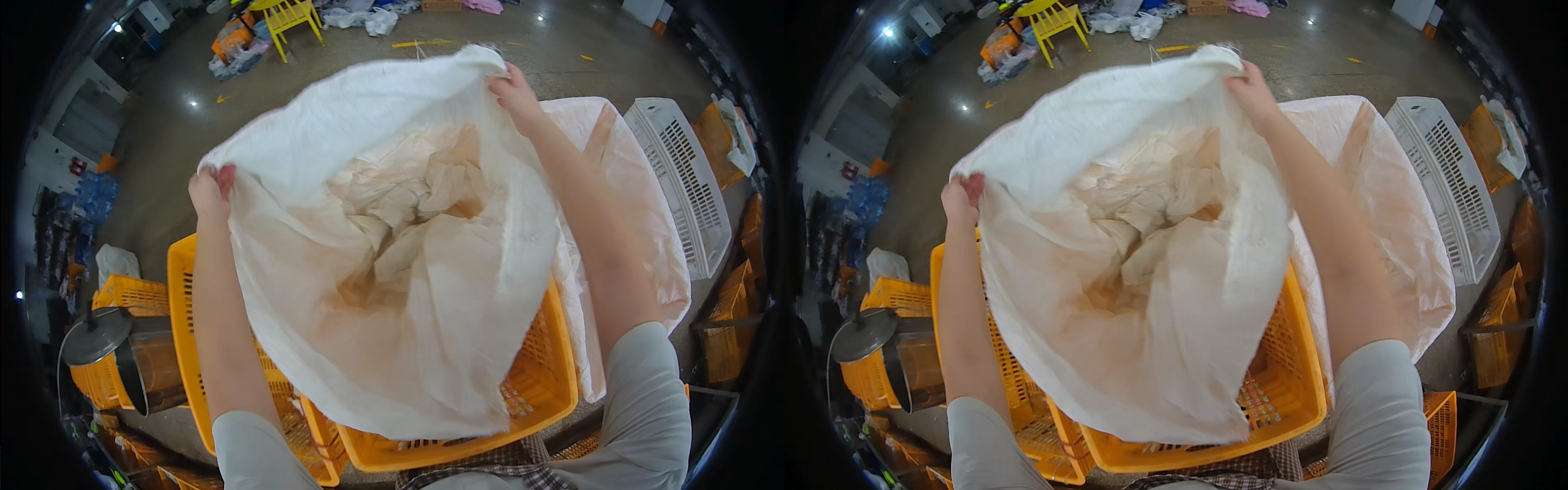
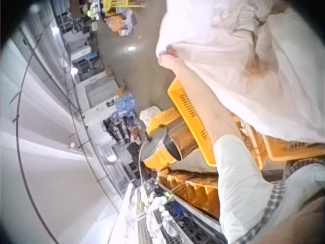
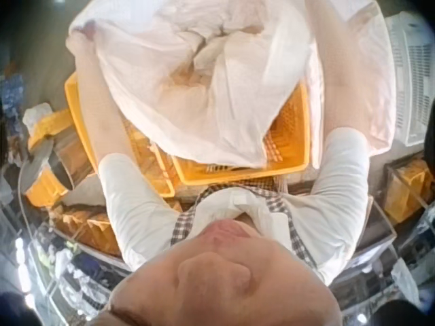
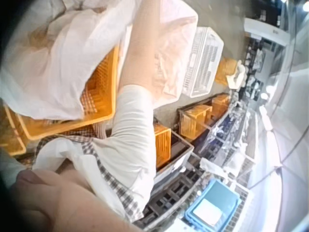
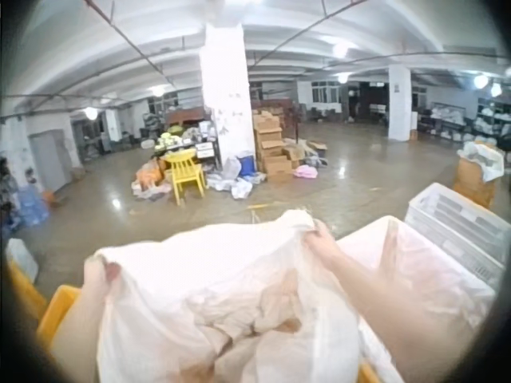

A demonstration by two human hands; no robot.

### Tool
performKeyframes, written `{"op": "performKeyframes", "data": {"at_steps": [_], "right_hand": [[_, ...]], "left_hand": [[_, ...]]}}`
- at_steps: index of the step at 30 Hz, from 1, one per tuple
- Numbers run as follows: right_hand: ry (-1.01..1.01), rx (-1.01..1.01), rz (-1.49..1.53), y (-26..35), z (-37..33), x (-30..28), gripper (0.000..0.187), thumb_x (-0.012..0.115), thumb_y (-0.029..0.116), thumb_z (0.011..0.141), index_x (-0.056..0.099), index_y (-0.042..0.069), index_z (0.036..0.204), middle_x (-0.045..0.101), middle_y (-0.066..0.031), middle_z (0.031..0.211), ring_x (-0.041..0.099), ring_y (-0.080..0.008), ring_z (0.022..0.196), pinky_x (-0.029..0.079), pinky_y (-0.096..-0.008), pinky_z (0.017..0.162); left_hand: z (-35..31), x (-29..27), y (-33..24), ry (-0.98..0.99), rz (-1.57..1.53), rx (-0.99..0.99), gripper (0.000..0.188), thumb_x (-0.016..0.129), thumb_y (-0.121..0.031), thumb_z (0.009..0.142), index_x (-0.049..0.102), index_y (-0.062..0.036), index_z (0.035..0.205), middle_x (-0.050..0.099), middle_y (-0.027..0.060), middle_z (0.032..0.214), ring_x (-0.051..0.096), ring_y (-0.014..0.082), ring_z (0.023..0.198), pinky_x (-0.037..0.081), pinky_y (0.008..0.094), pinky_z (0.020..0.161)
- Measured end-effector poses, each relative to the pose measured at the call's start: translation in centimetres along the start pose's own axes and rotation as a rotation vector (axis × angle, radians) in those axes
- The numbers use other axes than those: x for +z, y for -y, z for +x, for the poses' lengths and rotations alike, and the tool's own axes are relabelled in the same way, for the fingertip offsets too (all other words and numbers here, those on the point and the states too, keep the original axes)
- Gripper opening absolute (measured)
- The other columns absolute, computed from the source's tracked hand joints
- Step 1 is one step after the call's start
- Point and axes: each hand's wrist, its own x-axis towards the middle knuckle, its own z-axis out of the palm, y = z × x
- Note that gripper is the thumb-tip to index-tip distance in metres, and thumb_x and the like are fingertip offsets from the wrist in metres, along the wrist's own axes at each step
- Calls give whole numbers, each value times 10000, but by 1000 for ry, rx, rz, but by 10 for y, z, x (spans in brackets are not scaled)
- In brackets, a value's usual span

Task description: The person places white cloth bundles into yellow plastic baskets, then lines each basket with a large white cloth and arranges the contents. The person repeats this process across multiple baskets in a warehouse-like area.

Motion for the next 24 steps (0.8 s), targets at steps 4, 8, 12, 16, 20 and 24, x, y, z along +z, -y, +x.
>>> {"op": "performKeyframes", "data": {"at_steps": [4,8,12,16,20,24], "right_hand": [[41,73,-197,-56,-4,45,694,573,354,880,258,81,1435,516,-189,1276,511,-321,1166,395,-399,977],[153,-4,-781,-79,-1,53,729,483,490,891,241,76,1440,520,-224,1275,495,-357,1191,392,-416,991],[239,95,-1259,-66,17,57,715,388,582,895,368,64,1388,556,-220,1233,510,-356,1171,395,-432,987],[356,226,-1332,-44,20,63,715,384,610,887,497,38,1301,544,-218,1256,507,-331,1190,389,-409,992],[442,351,-1241,-37,-10,42,757,388,623,884,464,10,1322,517,-234,1284,488,-338,1213,373,-390,1007],[377,250,-972,-47,-63,15,799,463,574,883,327,-24,1396,496,-274,1287,477,-353,1220,353,-385,1023]], "left_hand": [[-21,26,73,315,595,68,535,554,-278,883,403,-10,1320,588,184,1146,553,272,1125,448,369,882],[-50,25,117,500,1426,528,637,592,-356,843,373,-20,1338,568,235,1187,547,343,1123,449,417,894],[-50,20,111,384,1506,401,546,545,-373,863,411,-45,1279,636,245,1022,609,391,978,463,492,826],[-45,22,100,367,1549,338,469,503,-363,889,444,-36,1220,648,236,986,621,405,929,471,503,804],[-40,22,101,369,1527,247,445,462,-387,907,489,-25,1164,635,250,1018,607,407,966,464,498,831],[-33,24,99,401,1545,202,485,422,-429,924,515,5,1120,621,259,1056,594,410,996,452,506,854]]}}
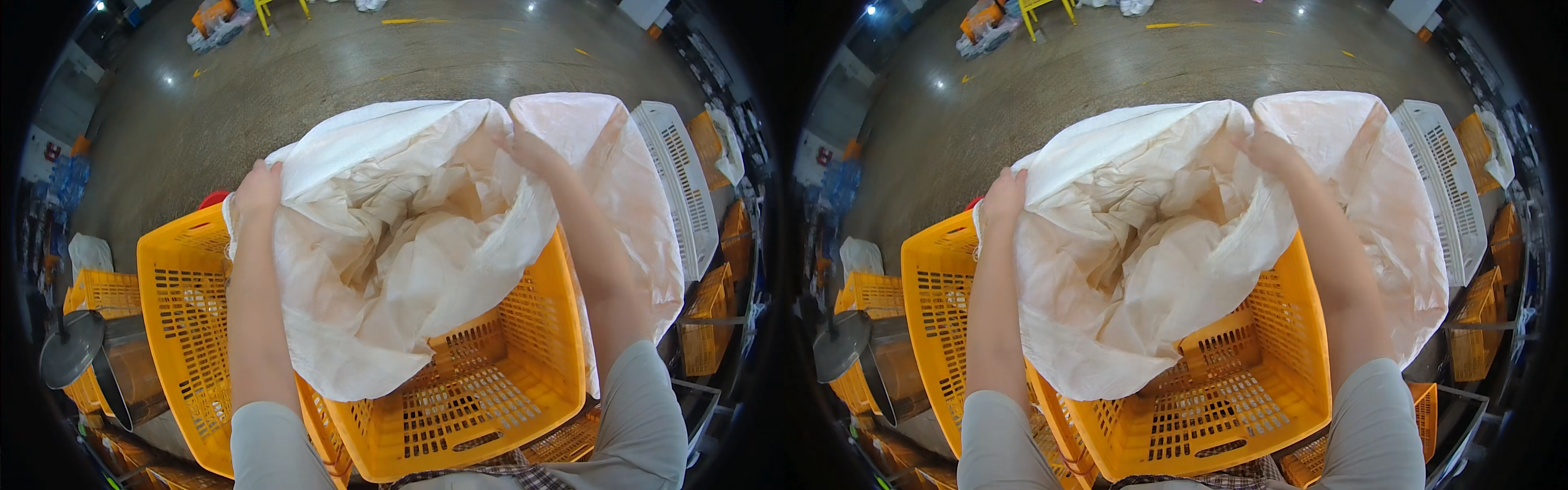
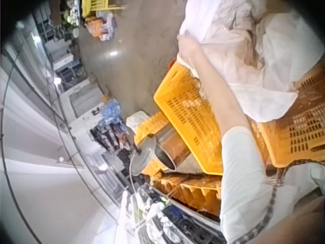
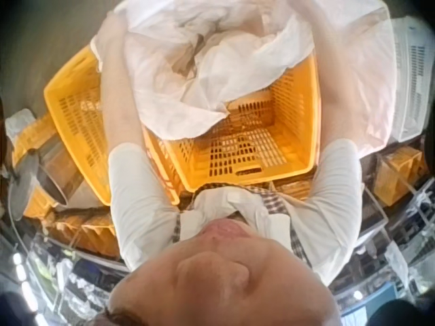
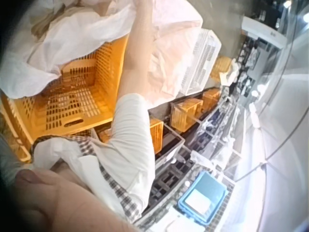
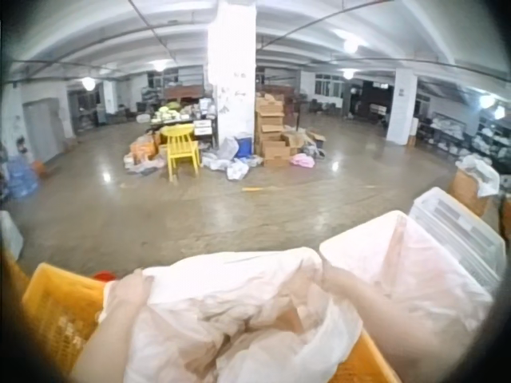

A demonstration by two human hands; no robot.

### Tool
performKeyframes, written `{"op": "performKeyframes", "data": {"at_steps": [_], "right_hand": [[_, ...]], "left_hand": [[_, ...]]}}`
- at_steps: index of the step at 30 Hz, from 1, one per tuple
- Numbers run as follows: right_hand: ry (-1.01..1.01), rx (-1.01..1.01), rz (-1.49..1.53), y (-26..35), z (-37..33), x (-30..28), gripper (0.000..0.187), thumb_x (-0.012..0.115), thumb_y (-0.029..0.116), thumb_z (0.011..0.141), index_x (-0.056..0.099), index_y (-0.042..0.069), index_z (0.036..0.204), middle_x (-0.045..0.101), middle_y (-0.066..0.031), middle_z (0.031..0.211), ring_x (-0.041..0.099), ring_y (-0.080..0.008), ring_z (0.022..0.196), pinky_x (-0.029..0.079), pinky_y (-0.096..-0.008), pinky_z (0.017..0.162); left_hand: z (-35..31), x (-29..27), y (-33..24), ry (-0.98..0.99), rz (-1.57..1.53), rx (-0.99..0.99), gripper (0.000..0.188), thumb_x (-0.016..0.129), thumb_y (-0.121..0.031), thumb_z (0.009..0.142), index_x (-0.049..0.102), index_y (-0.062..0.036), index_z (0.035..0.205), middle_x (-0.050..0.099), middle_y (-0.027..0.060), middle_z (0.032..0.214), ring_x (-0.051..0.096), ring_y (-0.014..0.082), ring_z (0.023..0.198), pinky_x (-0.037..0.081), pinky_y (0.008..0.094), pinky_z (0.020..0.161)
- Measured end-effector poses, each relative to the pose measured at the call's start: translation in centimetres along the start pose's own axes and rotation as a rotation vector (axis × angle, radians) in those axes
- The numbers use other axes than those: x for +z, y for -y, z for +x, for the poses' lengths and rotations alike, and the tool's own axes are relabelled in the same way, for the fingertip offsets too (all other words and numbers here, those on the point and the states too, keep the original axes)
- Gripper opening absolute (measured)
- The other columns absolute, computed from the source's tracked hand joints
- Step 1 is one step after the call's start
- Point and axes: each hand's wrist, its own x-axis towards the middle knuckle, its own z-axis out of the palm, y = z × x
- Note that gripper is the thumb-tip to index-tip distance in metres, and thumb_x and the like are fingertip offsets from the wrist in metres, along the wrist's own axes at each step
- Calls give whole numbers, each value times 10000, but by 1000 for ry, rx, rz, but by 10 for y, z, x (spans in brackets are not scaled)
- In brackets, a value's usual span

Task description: The person places white cloth bundles into yellow plastic baskets, then lines each basket with a large white cloth and arranges the contents. The person repeats this process across multiple baskets in a warehouse-like area.

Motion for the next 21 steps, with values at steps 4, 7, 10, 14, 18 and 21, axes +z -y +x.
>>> {"op": "performKeyframes", "data": {"at_steps": [4,7,10,14,18,21], "right_hand": [[-28,40,94,-9,-12,3,852,515,551,872,241,-41,1419,493,-264,1298,473,-369,1219,367,-386,1009],[-3,-26,17,-4,1,-2,787,512,595,840,467,-38,1304,515,-244,1283,516,-351,1179,380,-388,1002],[-9,78,-160,0,11,-4,777,514,630,812,562,-38,1206,585,-208,1203,574,-325,1104,432,-387,944],[-58,113,-185,1,12,-5,751,536,625,792,577,-7,1197,637,-174,1120,614,-296,1033,471,-376,881],[-82,96,-163,5,9,-3,786,547,622,790,491,16,1288,638,-163,1128,607,-293,1055,455,-383,897],[-86,95,-144,1,9,-1,837,555,617,788,410,22,1358,632,-163,1143,602,-295,1068,446,-390,910]], "left_hand": [[-3,-2,-7,56,-39,21,599,395,-492,921,476,35,1194,584,287,1123,559,418,1066,425,480,912],[-15,1,-13,44,-99,16,701,400,-536,907,404,47,1298,550,308,1173,527,423,1120,400,451,958],[-28,8,-16,-82,-218,87,782,444,-550,888,323,54,1370,517,311,1228,495,418,1170,377,428,991],[-35,17,-16,-179,-340,175,825,526,-525,859,291,68,1383,468,291,1305,451,401,1227,347,403,1026],[-45,15,-20,-153,-212,191,872,565,-532,822,268,50,1399,471,281,1306,452,392,1228,354,401,1025],[-55,4,-27,-70,-114,178,873,589,-509,820,255,54,1398,457,289,1314,455,392,1226,361,402,1021]]}}
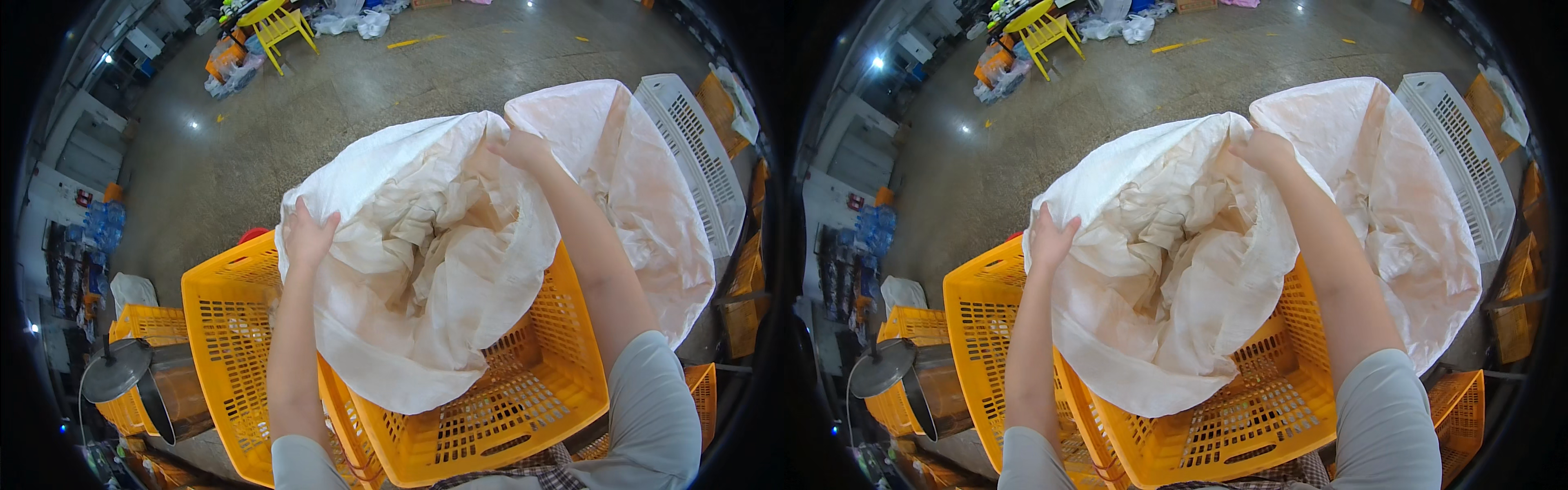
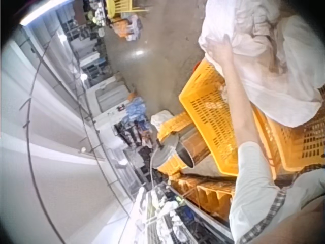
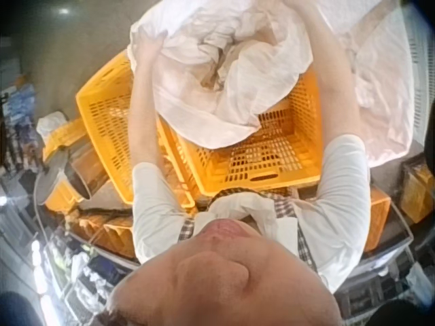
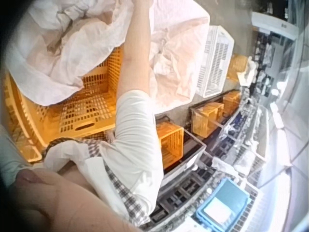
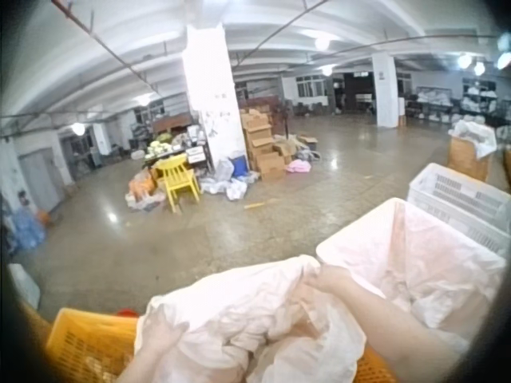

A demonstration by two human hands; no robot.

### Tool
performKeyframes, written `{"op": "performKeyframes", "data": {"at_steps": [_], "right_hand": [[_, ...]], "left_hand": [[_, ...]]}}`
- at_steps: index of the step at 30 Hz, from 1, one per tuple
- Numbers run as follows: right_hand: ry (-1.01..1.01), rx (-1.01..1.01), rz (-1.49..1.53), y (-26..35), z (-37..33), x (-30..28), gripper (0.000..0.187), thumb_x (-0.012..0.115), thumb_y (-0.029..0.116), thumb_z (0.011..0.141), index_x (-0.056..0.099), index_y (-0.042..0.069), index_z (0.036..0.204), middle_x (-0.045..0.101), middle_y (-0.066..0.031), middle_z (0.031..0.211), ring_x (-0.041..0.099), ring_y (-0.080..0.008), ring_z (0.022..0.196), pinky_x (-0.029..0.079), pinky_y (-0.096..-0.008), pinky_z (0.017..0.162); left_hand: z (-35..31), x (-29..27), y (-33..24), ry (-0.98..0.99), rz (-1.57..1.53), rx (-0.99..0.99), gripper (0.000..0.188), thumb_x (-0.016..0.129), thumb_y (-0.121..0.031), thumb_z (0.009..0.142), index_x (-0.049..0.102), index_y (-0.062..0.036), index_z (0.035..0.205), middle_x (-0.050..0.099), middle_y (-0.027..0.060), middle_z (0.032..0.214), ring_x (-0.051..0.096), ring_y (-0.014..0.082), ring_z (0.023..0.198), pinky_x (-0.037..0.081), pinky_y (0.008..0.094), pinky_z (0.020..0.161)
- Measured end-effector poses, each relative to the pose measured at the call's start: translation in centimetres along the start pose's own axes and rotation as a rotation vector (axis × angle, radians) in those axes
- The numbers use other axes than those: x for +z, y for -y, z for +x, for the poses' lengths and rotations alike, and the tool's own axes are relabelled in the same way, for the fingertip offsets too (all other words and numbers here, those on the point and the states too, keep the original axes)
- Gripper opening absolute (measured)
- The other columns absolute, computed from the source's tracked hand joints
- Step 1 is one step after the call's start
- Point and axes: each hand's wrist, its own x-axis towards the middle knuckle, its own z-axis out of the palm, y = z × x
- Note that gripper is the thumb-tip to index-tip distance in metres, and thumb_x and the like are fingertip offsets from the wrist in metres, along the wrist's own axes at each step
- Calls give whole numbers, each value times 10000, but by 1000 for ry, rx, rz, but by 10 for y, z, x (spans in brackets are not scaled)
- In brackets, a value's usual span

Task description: The person places white cloth bundles into yellow plastic baskets, then lines each basket with a large white cloth and arranges the contents. The person repeats this process across multiple baskets in a warehouse-like area.

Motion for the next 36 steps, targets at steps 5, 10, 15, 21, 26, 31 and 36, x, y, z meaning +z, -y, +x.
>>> {"op": "performKeyframes", "data": {"at_steps": [5,10,15,21,26,31,36], "right_hand": [[19,11,-7,-8,9,7,848,562,579,793,343,27,1399,603,-172,1194,591,-301,1086,440,-392,926],[-20,-18,128,-10,2,9,831,587,499,784,323,-6,1389,590,-180,1213,569,-310,1120,437,-385,938],[-8,-36,322,-26,-37,9,814,655,330,757,290,-17,1397,533,-248,1252,523,-363,1158,403,-389,985],[-77,-223,170,-42,-116,19,752,648,244,770,303,-66,1363,450,-287,1310,471,-386,1199,387,-406,1005],[-36,-20,228,-38,-137,20,738,676,300,772,353,-85,1311,444,-279,1314,475,-385,1190,394,-409,997],[245,136,604,-50,-92,16,698,657,319,790,388,-85,1292,437,-287,1318,474,-366,1200,404,-403,981],[-467,-287,-22,-73,-163,67,516,616,307,809,540,-15,1205,469,-245,1298,442,-335,1235,374,-440,1003]], "left_hand": [[-13,-19,-11,280,38,-158,910,583,-528,820,183,23,1424,496,304,1257,509,412,1155,402,433,974],[-43,-18,5,324,-53,-187,903,552,-528,855,115,-3,1445,427,322,1323,459,431,1209,374,425,1005],[-106,6,37,191,-624,-115,779,529,-370,921,106,5,1456,218,234,1483,252,313,1367,229,361,1097],[-176,20,59,157,-985,-123,707,542,-200,914,138,29,1447,215,180,1493,248,269,1361,210,345,1105],[-272,-2,34,59,-98,229,792,685,-161,758,262,-13,1412,253,317,1423,278,356,1356,293,384,1083],[-321,-18,35,324,-383,-118,739,670,-109,741,332,-42,1394,265,290,1434,373,427,1269,379,414,1001],[-344,-21,49,205,-117,225,693,643,-105,701,410,-69,1352,439,221,1306,465,364,1165,416,402,940]]}}
